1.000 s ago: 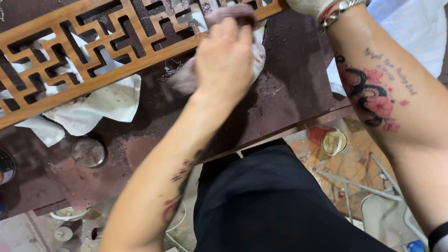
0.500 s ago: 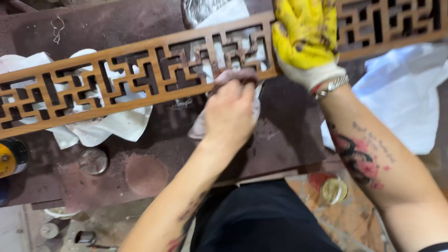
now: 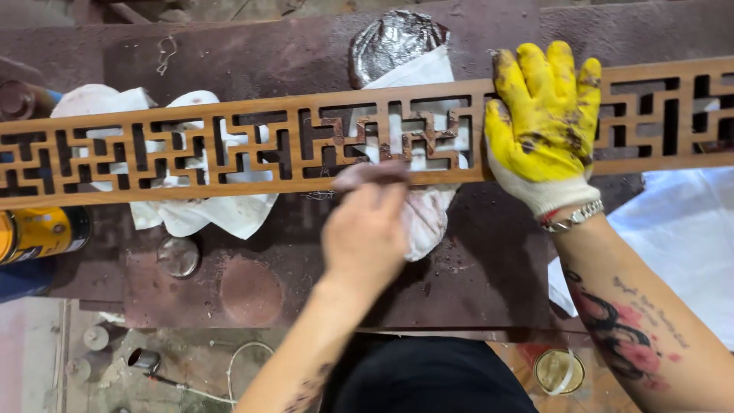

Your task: Applying stain or protective oil to a decorative wooden lattice piece using a cloth rag.

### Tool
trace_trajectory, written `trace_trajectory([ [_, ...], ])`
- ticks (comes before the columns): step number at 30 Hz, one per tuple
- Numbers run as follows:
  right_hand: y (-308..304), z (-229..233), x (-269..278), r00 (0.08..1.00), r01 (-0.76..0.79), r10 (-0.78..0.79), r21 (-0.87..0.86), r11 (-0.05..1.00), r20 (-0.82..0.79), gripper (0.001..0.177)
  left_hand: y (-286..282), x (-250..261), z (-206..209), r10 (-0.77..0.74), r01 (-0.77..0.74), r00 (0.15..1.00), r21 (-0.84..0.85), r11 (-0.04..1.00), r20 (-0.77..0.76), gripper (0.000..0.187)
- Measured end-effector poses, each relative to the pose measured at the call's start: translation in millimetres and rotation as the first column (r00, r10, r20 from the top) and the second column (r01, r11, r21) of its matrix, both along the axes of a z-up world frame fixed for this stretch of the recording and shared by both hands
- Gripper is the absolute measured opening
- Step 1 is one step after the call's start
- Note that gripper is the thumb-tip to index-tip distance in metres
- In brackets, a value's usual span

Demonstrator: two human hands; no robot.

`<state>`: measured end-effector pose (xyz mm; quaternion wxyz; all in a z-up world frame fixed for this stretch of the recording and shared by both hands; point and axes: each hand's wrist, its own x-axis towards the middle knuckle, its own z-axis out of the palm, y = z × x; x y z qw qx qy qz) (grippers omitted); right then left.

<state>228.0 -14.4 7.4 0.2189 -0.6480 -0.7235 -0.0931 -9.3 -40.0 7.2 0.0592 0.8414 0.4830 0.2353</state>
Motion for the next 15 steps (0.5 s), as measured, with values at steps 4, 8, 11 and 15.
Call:
trace_trajectory([
  [4, -0.4, 4.3, -2.6, 1.0, -0.002, 0.002, 0.006, 1.0, -0.013, 0.052, 1.6, -70.8, 12.9, 0.264, -0.15, 0.909, -0.338, 0.929, 0.322, 0.018],
  [8, -0.5, 2.8, -2.7, 1.0, -0.004, 0.004, 0.04, 0.999, 0.0, 0.051, 13.4, -103.6, 49.4, 0.502, -0.316, 0.763, -0.443, 0.839, 0.406, 0.034],
  [11, -0.5, 1.9, -1.3, 1.0, -0.013, 0.012, 0.017, 1.0, 0.01, 0.053, 40.2, -99.4, 60.1, 0.509, -0.246, 0.703, -0.501, 0.83, 0.497, 0.046],
  [15, -2.0, -1.9, 0.1, 0.999, -0.017, 0.016, 0.033, 0.999, 0.031, 0.053, 73.0, -73.1, 37.7, 0.46, -0.243, 0.804, -0.497, 0.833, 0.378, 0.048],
])
